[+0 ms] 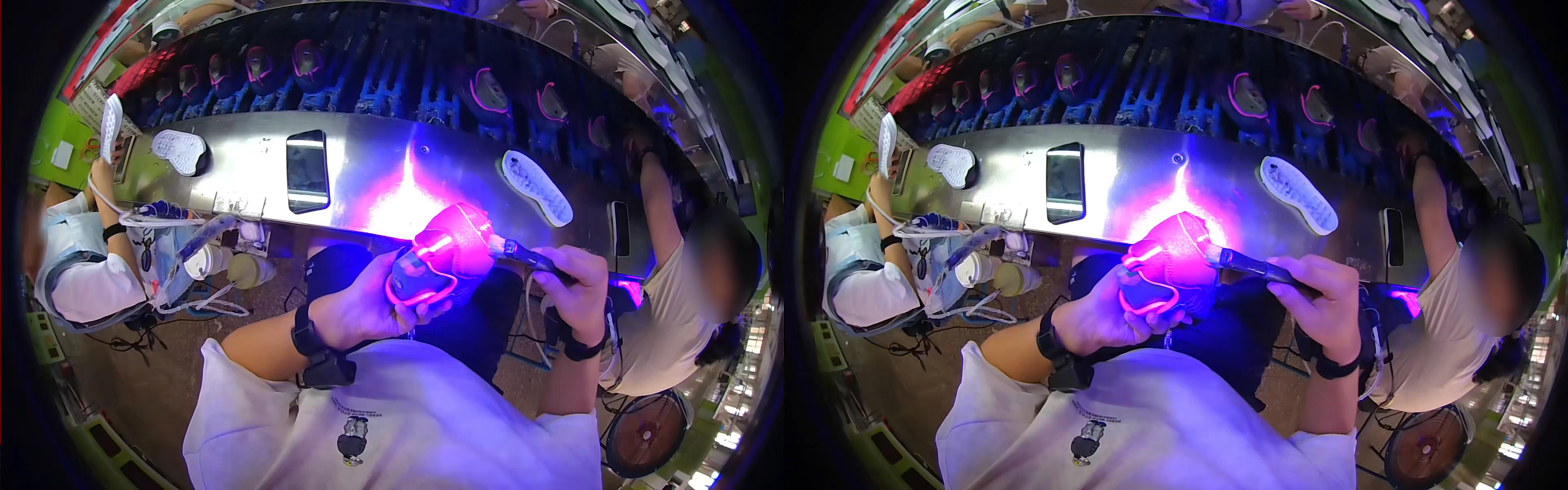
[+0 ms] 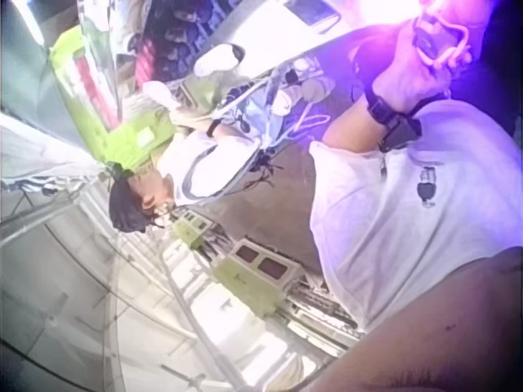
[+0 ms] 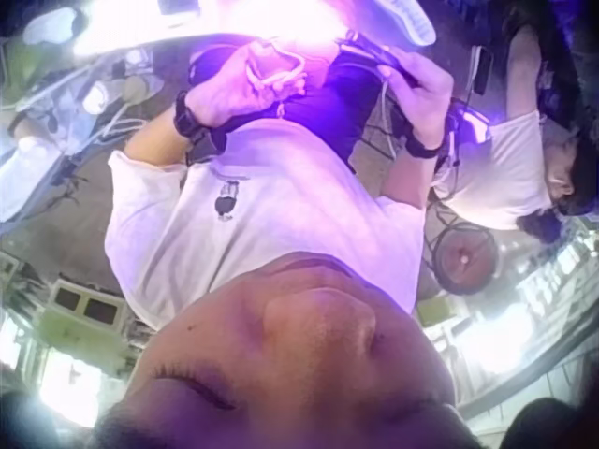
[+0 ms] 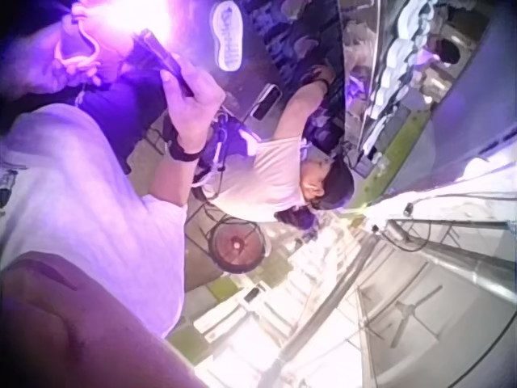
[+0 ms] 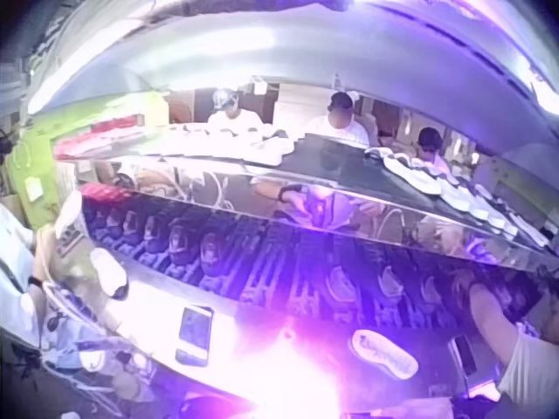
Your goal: Applying adhesive or primer to shoe components at a manufacturing production line.
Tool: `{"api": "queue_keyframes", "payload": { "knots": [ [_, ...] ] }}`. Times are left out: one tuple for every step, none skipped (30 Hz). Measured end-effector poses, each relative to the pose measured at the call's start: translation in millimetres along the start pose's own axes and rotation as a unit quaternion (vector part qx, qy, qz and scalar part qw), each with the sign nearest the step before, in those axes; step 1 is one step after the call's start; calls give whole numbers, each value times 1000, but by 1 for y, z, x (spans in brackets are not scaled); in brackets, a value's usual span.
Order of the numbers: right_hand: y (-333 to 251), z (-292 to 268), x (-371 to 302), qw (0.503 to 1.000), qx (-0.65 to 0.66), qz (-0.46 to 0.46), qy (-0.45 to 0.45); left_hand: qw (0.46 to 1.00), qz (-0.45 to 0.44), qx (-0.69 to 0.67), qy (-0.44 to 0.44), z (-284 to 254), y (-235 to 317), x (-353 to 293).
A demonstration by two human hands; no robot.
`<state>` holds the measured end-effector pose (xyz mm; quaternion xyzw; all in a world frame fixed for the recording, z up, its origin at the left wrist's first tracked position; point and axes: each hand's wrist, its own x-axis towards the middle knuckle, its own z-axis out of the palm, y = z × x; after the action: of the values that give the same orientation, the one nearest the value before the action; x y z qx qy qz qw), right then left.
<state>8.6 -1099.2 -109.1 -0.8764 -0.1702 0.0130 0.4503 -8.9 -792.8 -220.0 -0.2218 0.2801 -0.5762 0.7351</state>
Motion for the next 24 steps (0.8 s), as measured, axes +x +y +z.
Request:
{"api": "queue_keyframes", "payload": {
  "knots": [
    [5, 4, 1, 1000, -1, 3, -2, 1000, -2, -3, -1, -1, 0, 3],
    [11, 8, 0, 999, 31, 15, 4, 1000, 5, -15, -2, -1, -1, 7],
    [19, 12, 0, 998, 63, 25, 10, 1000, 13, -26, -5, -1, 0, 11],
    [26, 15, -3, 995, 87, 47, 12, 999, 14, -28, -8, -4, 0, 13],
    [32, 18, -6, 995, 86, 46, 7, 999, -4, -44, -2, -7, 2, 15],
    [36, 23, -7, 995, 85, 44, 16, 998, -19, -60, 2, -11, 3, 15],
    [40, 30, -9, 995, 86, 41, 24, 998, -11, -62, -3, -14, 3, 15],
    [44, 40, -12, 994, 93, 0, 50, 997, -18, -68, -12, -15, 2, 16],
    [45, 40, -20, 996, 81, 34, 35, 997, -27, -74, -22, -16, 2, 18],
    [48, 44, -28, 992, 104, 54, 44, 997, -21, -74, -31, -17, 4, 18],
    [51, 49, -36, 988, 127, 74, 54, 999, -2, 5, -33, -18, 7, 18],
    [55, 48, -46, 988, 124, 72, 49, 996, 19, 86, -30, -14, 9, 19],
    [57, 46, -50, 989, 124, 66, 44, 995, 24, 88, -34, 4, 4, 21],
    [58, 43, -54, 993, 74, 79, 38, 976, 116, 180, 43, 36, -4, 23],
    [59, 41, -57, 995, 25, 92, 36, 933, 205, 270, 122, 57, -5, 22],
    [58, 41, -50, 991, -26, 124, 37, 927, 181, 321, 71, 56, 10, 22],
    [55, 40, -40, 990, -25, 127, 48, 893, 202, 394, 77, 58, 16, 24],
    [41, 38, -20, 982, -46, 174, 55, 846, 231, 475, 72, 63, 16, 24],
    [31, 33, -6, 971, -67, 220, 68, 790, 253, 555, 59, 69, 19, 26],
    [27, 32, 0, 969, -63, 222, 86, 724, 241, 635, 121, 77, 25, 18],
    [25, 29, 3, 974, -15, 188, 127, 717, 227, 648, 118, 85, 22, 24],
    [23, 26, 5, 974, 35, 151, 167, 671, 291, 679, 58, 91, 16, 30],
    [18, 20, 7, 970, 38, 152, 185, 620, 351, 702, -5, 96, 11, 34],
    [9, 15, 8, 974, 43, 127, 184, 643, 349, 682, 7, 101, 7, 33]
  ]
}}
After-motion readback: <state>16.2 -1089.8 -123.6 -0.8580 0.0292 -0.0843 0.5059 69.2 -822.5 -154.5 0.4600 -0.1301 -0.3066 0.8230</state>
